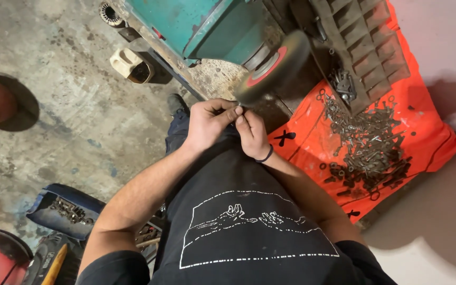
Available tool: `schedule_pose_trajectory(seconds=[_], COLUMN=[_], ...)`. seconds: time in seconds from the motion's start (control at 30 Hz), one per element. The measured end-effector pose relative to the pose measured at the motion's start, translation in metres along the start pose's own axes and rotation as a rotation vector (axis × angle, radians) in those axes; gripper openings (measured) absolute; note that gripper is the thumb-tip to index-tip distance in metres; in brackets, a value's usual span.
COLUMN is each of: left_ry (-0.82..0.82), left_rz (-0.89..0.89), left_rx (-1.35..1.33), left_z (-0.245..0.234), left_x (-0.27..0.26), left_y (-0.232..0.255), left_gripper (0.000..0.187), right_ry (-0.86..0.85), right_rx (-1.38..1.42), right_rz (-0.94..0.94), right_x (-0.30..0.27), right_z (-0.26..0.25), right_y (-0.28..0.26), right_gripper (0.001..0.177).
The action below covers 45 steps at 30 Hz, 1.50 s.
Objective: The person uses a bench grinder to smooth and clean small metal parts, likely bolts or screws. They hold each part with both hands against the spinning grinding wheel, rotating it to work on different sides, then place the finished parts onto a red bag on the floor.
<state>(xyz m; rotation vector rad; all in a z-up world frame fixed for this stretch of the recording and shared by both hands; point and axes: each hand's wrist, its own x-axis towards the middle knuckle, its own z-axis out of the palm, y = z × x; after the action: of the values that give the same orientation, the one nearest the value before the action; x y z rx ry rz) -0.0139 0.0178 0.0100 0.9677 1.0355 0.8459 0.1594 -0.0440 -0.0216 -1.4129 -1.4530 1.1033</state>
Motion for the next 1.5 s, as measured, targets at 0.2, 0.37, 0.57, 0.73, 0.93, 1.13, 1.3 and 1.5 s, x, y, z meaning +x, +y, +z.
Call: schedule_pose_trajectory(seconds=[0.2,0.37,0.57,0.73,0.93,1.13,1.3,1.5], left_ry=[0.008,-0.020,-0.104,-0.071,0.001,-0.167,-0.236,-0.236], left_rz=[0.015,-0.003,0.157,0.038,0.002,0.019,0.061,0.071], left_rx=[0.023,-0.028,-0.034,-0.042,-0.021,-0.219,-0.254,-0.279], left_z=[0.000,-0.001,-0.004,-0.002,-0.002,-0.020,-0.036,-0.043], left_x=[0.002,-0.002,-0.011,-0.001,-0.002,-0.019,-0.038,-0.053], left_y=[-0.001,0.005,0.017,-0.001,0.003,-0.014,-0.030,-0.007], left_gripper=[0.016,0.016,0.015,0.014,0.014,0.017,0.016,0.019], right_ry=[-0.001,0.005,-0.010,-0.034,0.084,0.067,0.115,0.050], right_rx=[0.015,-0.034,-0.077,0.035,-0.161,-0.327,-0.100,-0.086], right_rz=[0.015,-0.004,-0.134,0.010,0.006,-0.226,-0.108,-0.212], right_x=[0.002,0.009,0.005,0.001,0.005,-0.003,-0.004,0.000], right_z=[0.001,0.001,-0.002,0.003,0.004,-0.001,0.000,0.003], right_y=[-0.008,-0.034,-0.042,-0.024,-0.040,-0.039,-0.057,-0.079], right_gripper=[0.021,0.022,0.026,0.028,0.021,0.020,0.025,0.030])
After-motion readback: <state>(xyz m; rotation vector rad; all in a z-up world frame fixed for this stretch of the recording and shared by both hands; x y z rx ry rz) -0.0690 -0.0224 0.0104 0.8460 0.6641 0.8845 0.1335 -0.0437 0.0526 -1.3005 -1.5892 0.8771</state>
